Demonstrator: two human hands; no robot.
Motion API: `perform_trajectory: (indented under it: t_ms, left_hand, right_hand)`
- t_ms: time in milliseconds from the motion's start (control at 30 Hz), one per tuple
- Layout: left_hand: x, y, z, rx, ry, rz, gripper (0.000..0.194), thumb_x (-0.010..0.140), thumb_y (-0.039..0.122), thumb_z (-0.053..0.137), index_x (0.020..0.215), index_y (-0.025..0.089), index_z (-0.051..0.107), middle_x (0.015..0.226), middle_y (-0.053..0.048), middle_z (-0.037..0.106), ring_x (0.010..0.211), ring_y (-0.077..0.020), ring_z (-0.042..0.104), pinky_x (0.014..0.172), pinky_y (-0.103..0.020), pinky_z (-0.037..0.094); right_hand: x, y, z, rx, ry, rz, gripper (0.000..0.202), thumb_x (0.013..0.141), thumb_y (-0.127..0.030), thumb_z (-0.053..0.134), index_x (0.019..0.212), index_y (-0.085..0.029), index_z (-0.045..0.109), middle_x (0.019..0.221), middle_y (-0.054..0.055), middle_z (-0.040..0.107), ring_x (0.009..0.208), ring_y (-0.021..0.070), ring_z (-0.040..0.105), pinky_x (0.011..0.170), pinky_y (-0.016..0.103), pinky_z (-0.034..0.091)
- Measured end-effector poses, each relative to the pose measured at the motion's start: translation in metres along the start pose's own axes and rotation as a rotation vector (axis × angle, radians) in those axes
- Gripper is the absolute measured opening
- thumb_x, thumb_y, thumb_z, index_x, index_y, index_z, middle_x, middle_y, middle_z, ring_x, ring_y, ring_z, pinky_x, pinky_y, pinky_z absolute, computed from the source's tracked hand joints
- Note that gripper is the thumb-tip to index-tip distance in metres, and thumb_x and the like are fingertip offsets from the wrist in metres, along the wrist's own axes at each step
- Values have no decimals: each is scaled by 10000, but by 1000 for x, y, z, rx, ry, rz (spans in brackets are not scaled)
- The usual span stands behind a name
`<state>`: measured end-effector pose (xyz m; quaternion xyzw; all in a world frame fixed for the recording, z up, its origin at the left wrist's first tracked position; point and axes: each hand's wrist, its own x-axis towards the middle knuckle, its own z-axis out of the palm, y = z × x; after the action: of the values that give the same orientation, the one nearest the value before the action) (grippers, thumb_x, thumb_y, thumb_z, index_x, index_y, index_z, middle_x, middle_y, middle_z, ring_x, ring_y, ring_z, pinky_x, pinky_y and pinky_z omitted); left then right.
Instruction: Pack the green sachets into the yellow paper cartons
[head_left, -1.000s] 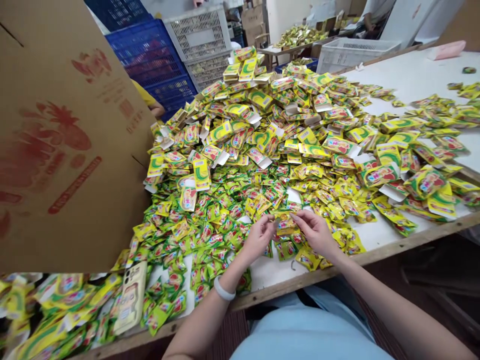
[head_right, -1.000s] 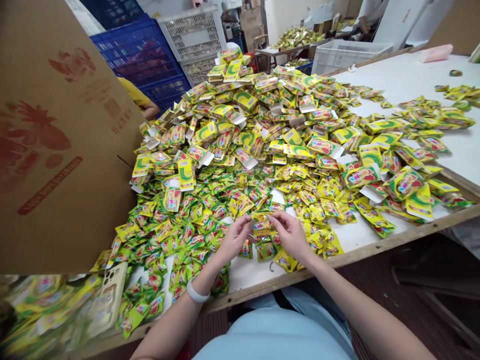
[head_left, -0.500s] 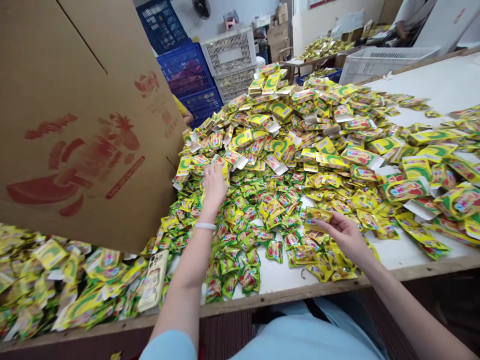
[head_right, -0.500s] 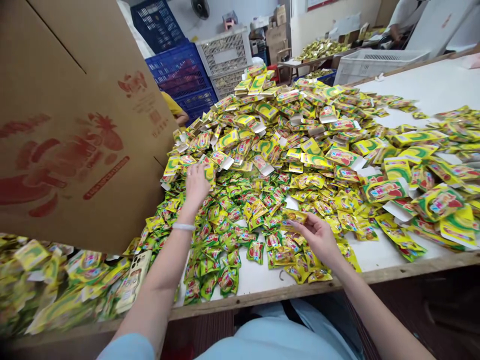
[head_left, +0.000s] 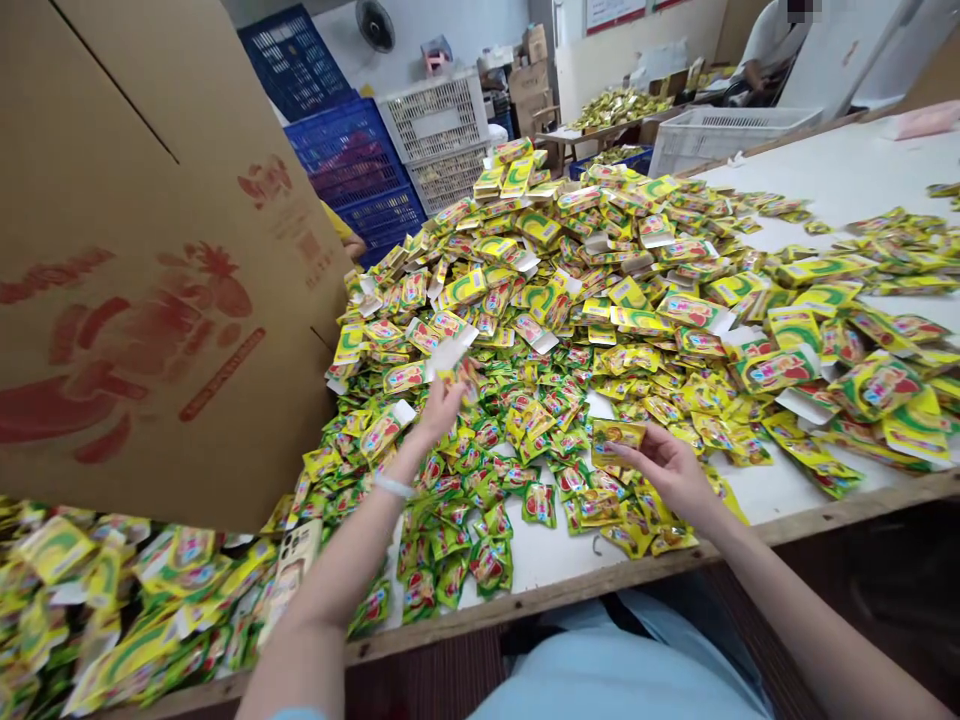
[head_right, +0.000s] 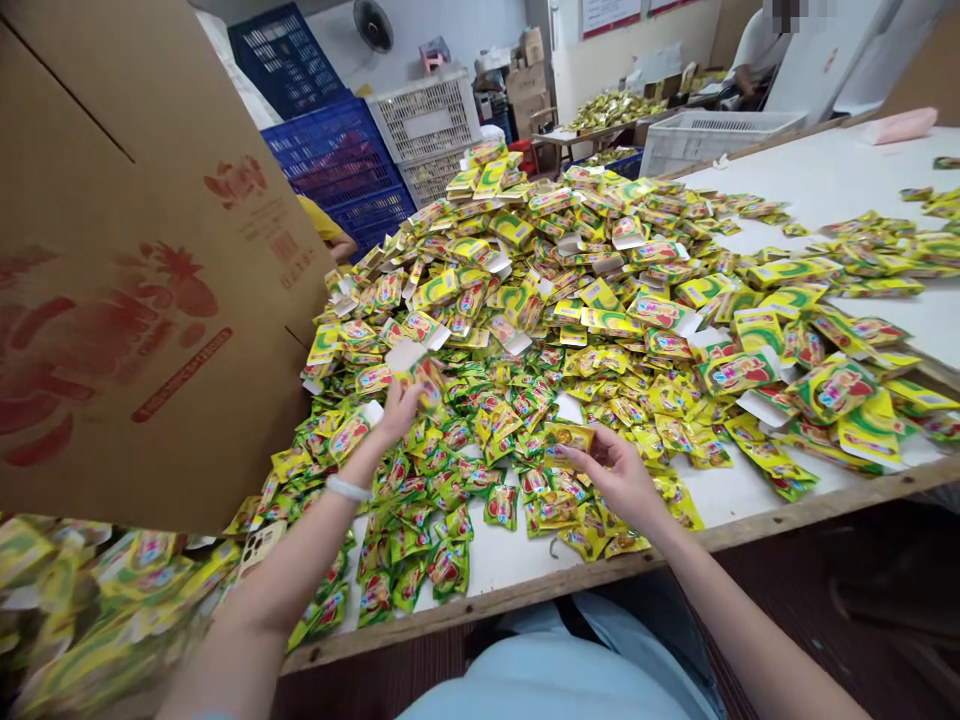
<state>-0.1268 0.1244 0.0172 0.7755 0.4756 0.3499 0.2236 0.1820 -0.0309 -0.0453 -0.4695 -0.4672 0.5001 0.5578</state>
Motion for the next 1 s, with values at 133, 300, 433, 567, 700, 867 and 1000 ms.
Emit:
perform_trajectory:
  t_ms: [133,300,433,567,700,867,1000]
  left_hand:
    - [-61,49,71,-337,-164,-97,361,880,455,469,904,147,655,858,-111,729,820,-250,697,778,-397,568]
    - [-96,95,101,-836,-480,-381,435,658,482,825,830,143,614,718,-8,612,647,-132,568,652,-275,484]
    - [-99,98,98,-817,-524,-370,445,629,451,861,739,146,556,664,32,525,616,-87,457,596,-234,412]
    - [-106,91,102,-790,-525,-366,521,611,423,877,954,147,601,805,2,594,727,-127,528,700,-271,479]
    - [-112,91,107,-685,-631,-356,595,633,361,858,1125,168,585,875,-8,611,754,-150,545,705,-292,500]
    - [-118,90,109,-697,-671,-374,553,678,379,827,1119,160,576,874,-15,620,783,-171,567,762,-326,518]
    - [-124,90,114,-734,-765,-311,665,677,370,834,1246,185,545,1041,-53,650,973,-234,613,925,-389,500]
  right_hand:
    - [3,-20,0,-4,24,-94,334,779,-511,775,871,-212,659,791,17,710,569,124,590,498,246,482]
    - [14,-50,16,-81,-113,-295,196,881,-401,700,953,-221,666,817,16,628,557,115,533,450,242,444]
    - [18,-61,21,-433,-309,-524,107,950,-259,594,963,-205,686,917,64,614,847,179,596,699,288,518]
    - [11,-73,17,-803,-519,-476,181,966,-162,518,1022,-192,688,922,67,593,793,167,593,696,274,491]
    - [9,-87,17,-1080,-724,-379,205,937,-94,509,872,-165,689,880,65,595,672,147,565,622,263,449]
    - [7,-71,3,-847,-639,-472,149,967,-199,542,1004,-189,686,875,55,647,810,179,617,717,272,478]
    - [-12,-46,-13,-723,-628,-438,320,1021,-240,431,889,-192,719,813,63,668,736,167,632,655,256,475]
